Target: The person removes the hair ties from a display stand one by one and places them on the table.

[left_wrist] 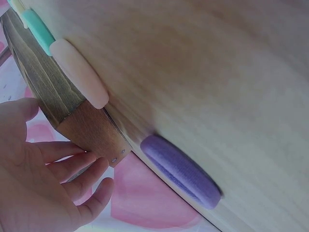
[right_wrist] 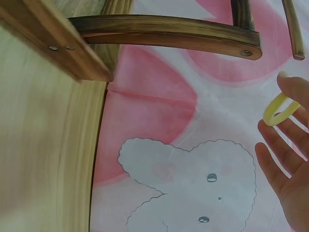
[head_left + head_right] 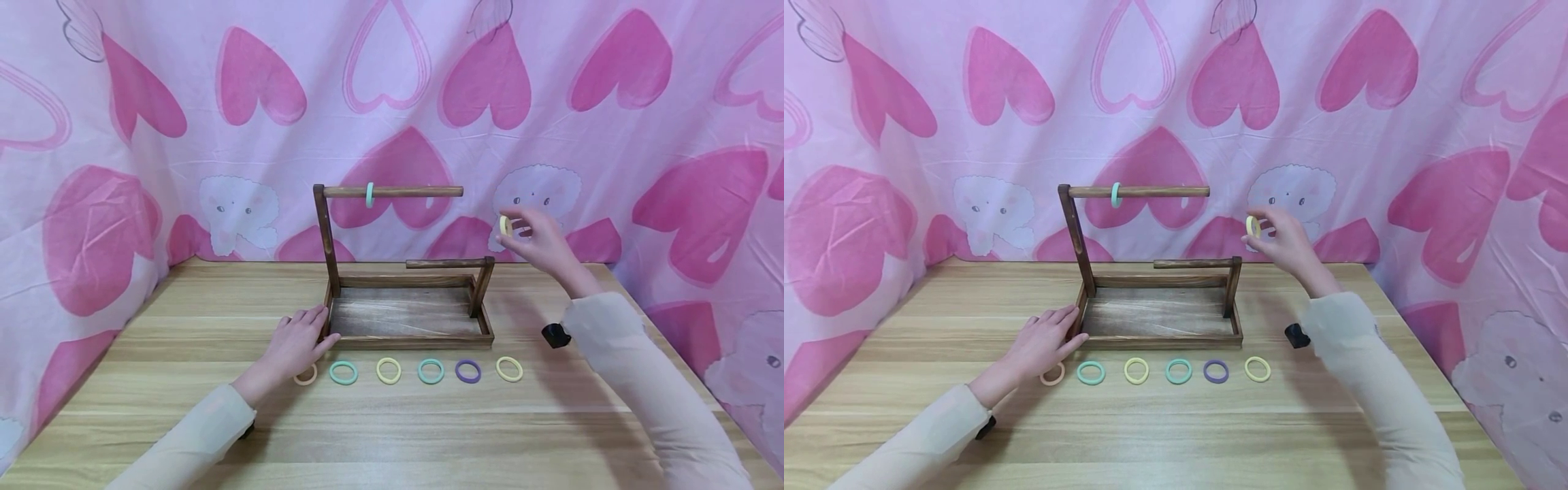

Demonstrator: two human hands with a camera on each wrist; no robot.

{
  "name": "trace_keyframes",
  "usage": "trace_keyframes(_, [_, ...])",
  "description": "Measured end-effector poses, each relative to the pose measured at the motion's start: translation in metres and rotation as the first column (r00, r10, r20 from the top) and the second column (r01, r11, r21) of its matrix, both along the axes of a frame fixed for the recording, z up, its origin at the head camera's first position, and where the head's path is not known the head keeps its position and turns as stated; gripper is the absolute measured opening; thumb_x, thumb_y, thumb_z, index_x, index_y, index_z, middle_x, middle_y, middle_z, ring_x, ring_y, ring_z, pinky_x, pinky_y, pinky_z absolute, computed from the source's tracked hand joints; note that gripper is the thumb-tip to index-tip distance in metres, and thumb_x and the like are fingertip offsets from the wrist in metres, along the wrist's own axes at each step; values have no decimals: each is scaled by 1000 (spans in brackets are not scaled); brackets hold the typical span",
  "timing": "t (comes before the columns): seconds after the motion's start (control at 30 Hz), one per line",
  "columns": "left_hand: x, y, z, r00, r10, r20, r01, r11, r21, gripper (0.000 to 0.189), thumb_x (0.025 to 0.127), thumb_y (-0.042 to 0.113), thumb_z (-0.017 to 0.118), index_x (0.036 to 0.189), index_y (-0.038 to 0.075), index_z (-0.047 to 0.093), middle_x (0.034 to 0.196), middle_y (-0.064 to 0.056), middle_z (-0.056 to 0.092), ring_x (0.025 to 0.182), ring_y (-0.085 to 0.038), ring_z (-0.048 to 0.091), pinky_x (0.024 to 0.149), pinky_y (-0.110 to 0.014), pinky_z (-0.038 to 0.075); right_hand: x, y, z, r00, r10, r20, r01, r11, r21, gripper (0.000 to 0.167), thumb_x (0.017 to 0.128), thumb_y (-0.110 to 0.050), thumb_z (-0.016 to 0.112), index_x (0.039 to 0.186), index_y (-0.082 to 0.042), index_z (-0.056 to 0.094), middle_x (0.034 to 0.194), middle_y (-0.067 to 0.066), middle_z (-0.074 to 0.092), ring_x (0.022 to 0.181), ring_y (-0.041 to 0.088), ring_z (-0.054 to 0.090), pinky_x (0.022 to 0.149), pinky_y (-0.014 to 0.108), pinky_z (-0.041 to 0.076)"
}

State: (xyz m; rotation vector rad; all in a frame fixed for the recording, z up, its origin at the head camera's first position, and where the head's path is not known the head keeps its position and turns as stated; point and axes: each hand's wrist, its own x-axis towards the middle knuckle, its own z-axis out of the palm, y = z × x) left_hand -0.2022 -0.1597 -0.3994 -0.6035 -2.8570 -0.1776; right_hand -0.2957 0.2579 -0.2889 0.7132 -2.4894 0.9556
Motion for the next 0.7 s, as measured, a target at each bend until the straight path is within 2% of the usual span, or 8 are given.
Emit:
trace_keyframes(0.23, [0, 0, 0, 1000, 0, 2, 0, 1000, 0, 59, 86, 44, 49, 124, -2, 48, 125, -16, 46, 108, -35, 45, 79, -50, 35, 7, 6, -8, 999, -4, -41, 4, 1000, 12, 47, 75, -8, 70, 117, 3, 52, 109, 17, 55, 90, 28, 53, 73, 43, 45])
trace_keyframes(0.57, [0, -1, 0, 1000, -2, -2, 2, 1000, -1, 59, 86, 44, 50, 124, -2, 49, 125, -16, 46, 108, -35, 45, 78, -50, 36, 23, 14, -18, 998, -54, -24, 55, 998, 39, 46, 74, -13, 72, 116, -3, 55, 109, 12, 56, 91, 24, 52, 71, 41, 45])
trace_keyframes(0.7, [0, -1, 0, 1000, -3, -5, 3, 1000, 3, 58, 86, 43, 50, 123, -2, 49, 125, -17, 46, 107, -35, 45, 77, -50, 36, 29, 18, -25, 997, -73, -30, 75, 994, 74, 45, 73, -9, 71, 115, -3, 56, 108, 13, 56, 91, 27, 51, 72, 42, 44])
